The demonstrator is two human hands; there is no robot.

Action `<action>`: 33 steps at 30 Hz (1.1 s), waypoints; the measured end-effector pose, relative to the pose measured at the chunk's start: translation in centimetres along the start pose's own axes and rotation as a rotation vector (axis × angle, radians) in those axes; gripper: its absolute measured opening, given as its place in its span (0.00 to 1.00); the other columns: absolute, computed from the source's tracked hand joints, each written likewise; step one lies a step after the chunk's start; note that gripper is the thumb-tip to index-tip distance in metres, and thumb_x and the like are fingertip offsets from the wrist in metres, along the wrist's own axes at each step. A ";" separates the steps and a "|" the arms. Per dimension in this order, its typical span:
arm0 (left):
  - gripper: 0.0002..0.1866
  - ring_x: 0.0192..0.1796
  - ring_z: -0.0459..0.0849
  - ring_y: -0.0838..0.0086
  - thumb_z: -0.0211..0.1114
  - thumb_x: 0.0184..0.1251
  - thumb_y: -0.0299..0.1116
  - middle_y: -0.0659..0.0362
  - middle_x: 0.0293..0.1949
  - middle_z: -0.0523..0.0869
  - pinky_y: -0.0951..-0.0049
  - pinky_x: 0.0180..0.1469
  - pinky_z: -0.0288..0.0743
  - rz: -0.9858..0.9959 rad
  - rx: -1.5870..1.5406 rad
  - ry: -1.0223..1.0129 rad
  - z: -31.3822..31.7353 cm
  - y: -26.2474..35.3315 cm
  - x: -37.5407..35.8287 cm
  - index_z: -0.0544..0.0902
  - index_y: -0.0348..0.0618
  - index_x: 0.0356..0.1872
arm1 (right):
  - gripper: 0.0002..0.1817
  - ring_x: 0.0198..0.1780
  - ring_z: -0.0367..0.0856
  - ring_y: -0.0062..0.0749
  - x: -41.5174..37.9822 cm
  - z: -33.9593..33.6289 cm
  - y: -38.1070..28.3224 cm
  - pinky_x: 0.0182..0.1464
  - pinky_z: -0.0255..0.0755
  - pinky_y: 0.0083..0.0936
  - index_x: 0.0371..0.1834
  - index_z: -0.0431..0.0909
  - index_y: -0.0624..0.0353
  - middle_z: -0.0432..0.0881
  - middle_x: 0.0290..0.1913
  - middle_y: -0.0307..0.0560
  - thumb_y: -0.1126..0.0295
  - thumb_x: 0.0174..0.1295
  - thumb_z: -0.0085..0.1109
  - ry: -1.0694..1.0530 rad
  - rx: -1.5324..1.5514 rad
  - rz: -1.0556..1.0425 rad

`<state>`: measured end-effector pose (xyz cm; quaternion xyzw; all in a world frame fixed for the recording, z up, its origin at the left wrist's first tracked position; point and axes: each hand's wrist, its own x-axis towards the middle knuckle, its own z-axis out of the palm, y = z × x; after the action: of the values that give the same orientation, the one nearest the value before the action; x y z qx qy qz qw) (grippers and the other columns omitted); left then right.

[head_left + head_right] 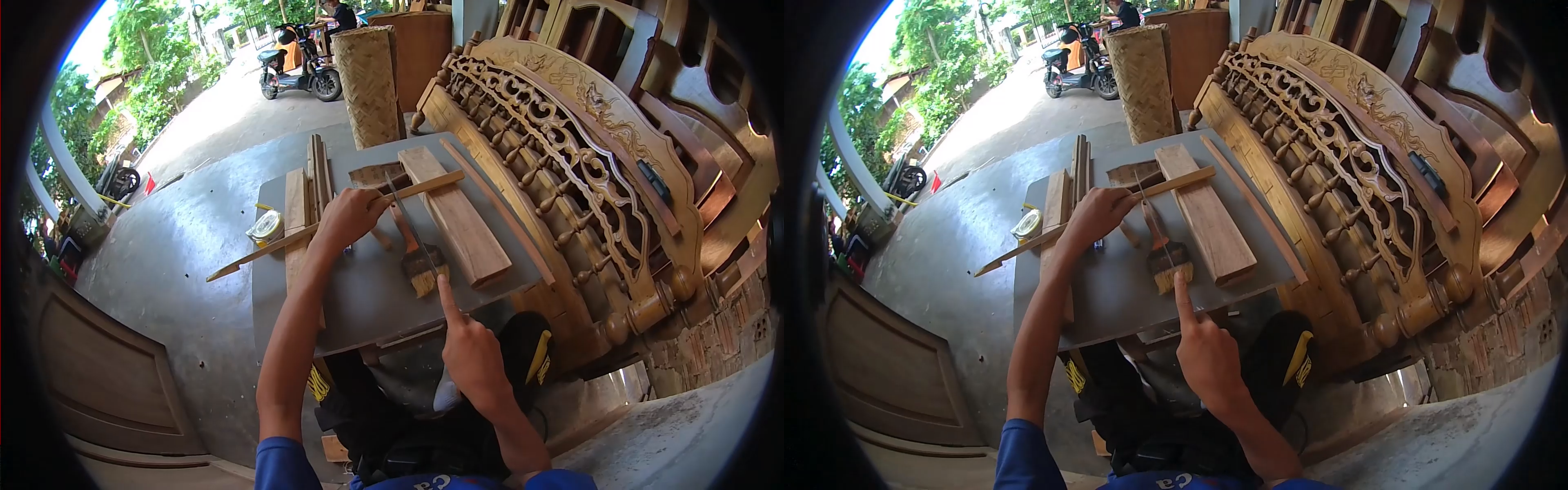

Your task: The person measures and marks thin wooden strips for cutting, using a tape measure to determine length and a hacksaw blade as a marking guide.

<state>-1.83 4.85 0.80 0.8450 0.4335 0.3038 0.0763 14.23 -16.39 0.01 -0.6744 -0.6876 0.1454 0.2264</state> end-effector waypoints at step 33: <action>0.19 0.35 0.78 0.50 0.49 0.66 0.44 0.46 0.29 0.80 0.57 0.38 0.70 0.017 -0.032 -0.360 0.0 0.4 0.4 0.78 0.37 0.30 | 0.37 0.31 0.81 0.52 7.3 0.1 -2.0 0.35 0.76 0.41 0.69 0.48 0.56 0.79 0.27 0.61 0.81 0.53 0.48 0.016 -0.130 -0.040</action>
<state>-1.38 4.94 1.18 0.8880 0.4011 0.1548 0.1635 12.49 -9.18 1.76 -0.6750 -0.7070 0.0906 0.1906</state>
